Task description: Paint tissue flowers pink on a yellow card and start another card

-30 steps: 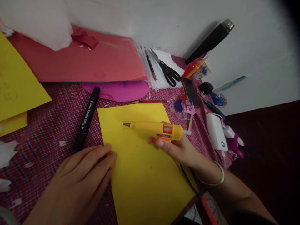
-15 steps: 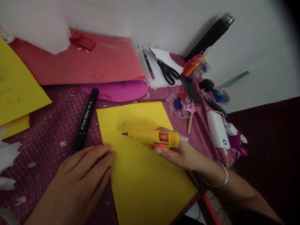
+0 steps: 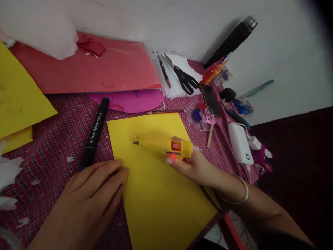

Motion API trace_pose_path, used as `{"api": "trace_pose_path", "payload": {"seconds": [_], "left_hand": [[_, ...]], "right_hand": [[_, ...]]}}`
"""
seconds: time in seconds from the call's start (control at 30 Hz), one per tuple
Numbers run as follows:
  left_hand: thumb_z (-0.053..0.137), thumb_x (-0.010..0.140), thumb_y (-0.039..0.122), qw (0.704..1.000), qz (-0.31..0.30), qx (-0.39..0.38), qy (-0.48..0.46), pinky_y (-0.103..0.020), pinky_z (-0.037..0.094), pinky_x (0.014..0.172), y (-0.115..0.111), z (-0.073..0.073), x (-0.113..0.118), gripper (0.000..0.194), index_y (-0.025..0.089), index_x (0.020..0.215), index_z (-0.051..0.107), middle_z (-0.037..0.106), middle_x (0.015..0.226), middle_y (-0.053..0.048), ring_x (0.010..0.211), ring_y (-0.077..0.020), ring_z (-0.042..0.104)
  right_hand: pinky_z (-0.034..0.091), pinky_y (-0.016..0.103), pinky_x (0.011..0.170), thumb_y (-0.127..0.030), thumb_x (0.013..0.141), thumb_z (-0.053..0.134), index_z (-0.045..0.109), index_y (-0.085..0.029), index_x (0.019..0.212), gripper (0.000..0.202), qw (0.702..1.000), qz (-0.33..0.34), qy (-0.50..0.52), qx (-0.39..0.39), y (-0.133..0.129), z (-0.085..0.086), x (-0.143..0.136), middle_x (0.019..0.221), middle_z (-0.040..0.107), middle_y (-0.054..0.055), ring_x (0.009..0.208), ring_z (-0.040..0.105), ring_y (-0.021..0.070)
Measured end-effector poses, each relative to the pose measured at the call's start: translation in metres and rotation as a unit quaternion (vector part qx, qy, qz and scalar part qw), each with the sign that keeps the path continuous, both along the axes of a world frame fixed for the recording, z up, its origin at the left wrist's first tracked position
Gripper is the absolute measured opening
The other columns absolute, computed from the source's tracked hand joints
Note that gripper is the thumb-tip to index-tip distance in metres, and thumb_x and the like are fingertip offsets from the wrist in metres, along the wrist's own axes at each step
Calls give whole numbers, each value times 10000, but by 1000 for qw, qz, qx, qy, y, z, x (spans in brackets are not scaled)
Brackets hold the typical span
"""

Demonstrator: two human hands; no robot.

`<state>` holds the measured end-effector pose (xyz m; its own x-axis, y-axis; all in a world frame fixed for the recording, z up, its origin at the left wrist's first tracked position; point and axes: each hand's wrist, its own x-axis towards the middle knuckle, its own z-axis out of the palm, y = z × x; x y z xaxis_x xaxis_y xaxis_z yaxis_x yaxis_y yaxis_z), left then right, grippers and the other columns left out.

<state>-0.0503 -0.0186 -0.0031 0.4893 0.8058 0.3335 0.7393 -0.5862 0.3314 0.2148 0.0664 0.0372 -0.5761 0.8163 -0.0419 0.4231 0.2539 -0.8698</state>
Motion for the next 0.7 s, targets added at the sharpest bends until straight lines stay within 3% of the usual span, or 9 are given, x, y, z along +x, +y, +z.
{"api": "trace_pose_path", "payload": {"seconds": [0.13,0.3,0.47,0.7], "left_hand": [[477,918,140,998,-16,23,53,-427,439,965,1,0,-1,318,171,1220,570,649,1236,-93,1151,-265,573],[470,914,134,997,-22,26,67,-424,435,979,0,0,-2,325,201,1218,566,640,1253,-75,1170,-261,567],[462,937,165,998,-21,21,56,-418,424,981,-1,2,-3,324,198,1248,545,641,1241,-74,1165,-255,558],[452,954,227,999,-18,-1,45,-425,417,985,2,2,0,330,216,1274,530,632,1246,-66,1164,-255,554]], "right_hand": [[414,251,637,-431,923,578,477,-190,868,267,1000,0,21,-22,0,1,0,769,474,-9,680,466,107],[430,245,617,-489,946,528,498,-181,857,322,998,5,43,-40,2,6,11,776,504,9,687,492,111],[435,239,621,-460,935,565,514,-181,867,291,999,26,21,-39,3,9,22,790,504,5,698,491,106],[418,253,621,-395,943,554,516,-171,883,234,999,28,19,-22,2,8,16,796,486,4,689,477,106]]}}
